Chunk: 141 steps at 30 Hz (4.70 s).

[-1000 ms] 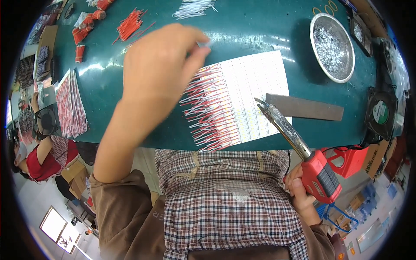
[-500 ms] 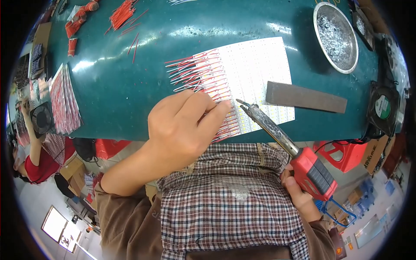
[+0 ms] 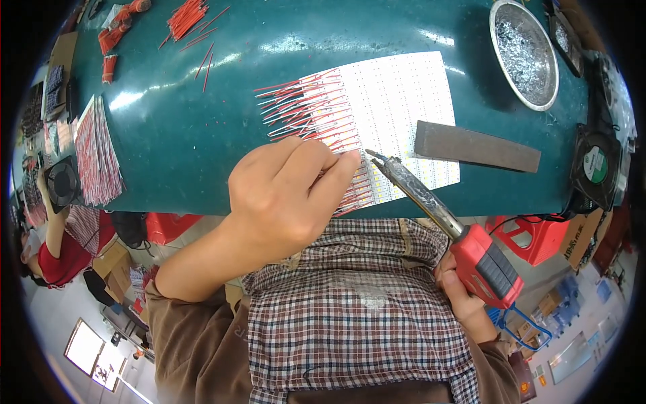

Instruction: The person solders wires onto an LED circuit board by picking up wires by hand, placing them onto the board contacts, and soldering them using a soldering iron.

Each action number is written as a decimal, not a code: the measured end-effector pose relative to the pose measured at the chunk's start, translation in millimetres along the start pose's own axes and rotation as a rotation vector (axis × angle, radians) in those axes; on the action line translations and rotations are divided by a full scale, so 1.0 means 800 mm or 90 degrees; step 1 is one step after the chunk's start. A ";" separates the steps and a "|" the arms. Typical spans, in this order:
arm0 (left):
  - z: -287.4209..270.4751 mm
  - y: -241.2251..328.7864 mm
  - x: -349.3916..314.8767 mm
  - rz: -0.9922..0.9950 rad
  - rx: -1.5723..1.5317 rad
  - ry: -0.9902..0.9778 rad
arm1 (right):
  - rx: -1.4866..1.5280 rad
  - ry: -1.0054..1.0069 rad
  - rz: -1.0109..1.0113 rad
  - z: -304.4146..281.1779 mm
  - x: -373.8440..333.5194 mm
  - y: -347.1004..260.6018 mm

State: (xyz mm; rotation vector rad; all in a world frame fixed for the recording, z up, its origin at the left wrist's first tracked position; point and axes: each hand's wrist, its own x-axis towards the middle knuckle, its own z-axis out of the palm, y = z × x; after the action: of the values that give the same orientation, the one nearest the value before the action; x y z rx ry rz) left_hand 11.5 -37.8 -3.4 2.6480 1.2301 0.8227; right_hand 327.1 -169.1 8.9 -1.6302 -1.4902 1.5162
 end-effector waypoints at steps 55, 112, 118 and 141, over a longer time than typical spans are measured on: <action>-0.027 0.017 0.021 -0.229 -0.272 -0.017 | 0.104 0.029 -0.088 0.019 0.022 -0.024; -0.002 0.007 0.004 -0.028 0.027 -0.046 | 0.005 0.006 0.006 0.011 0.005 -0.007; -0.003 0.008 0.004 -0.029 0.029 -0.052 | 0.058 0.006 0.012 0.005 0.004 -0.011; -0.002 0.008 0.000 -0.033 -0.018 -0.035 | 0.051 0.009 0.054 0.001 -0.004 -0.013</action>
State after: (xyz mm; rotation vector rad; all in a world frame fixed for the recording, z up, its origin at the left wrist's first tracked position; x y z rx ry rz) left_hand 15.2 -42.3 0.0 2.5871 1.2586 0.7474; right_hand 322.5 -169.3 19.3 -1.6718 -1.3509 1.5852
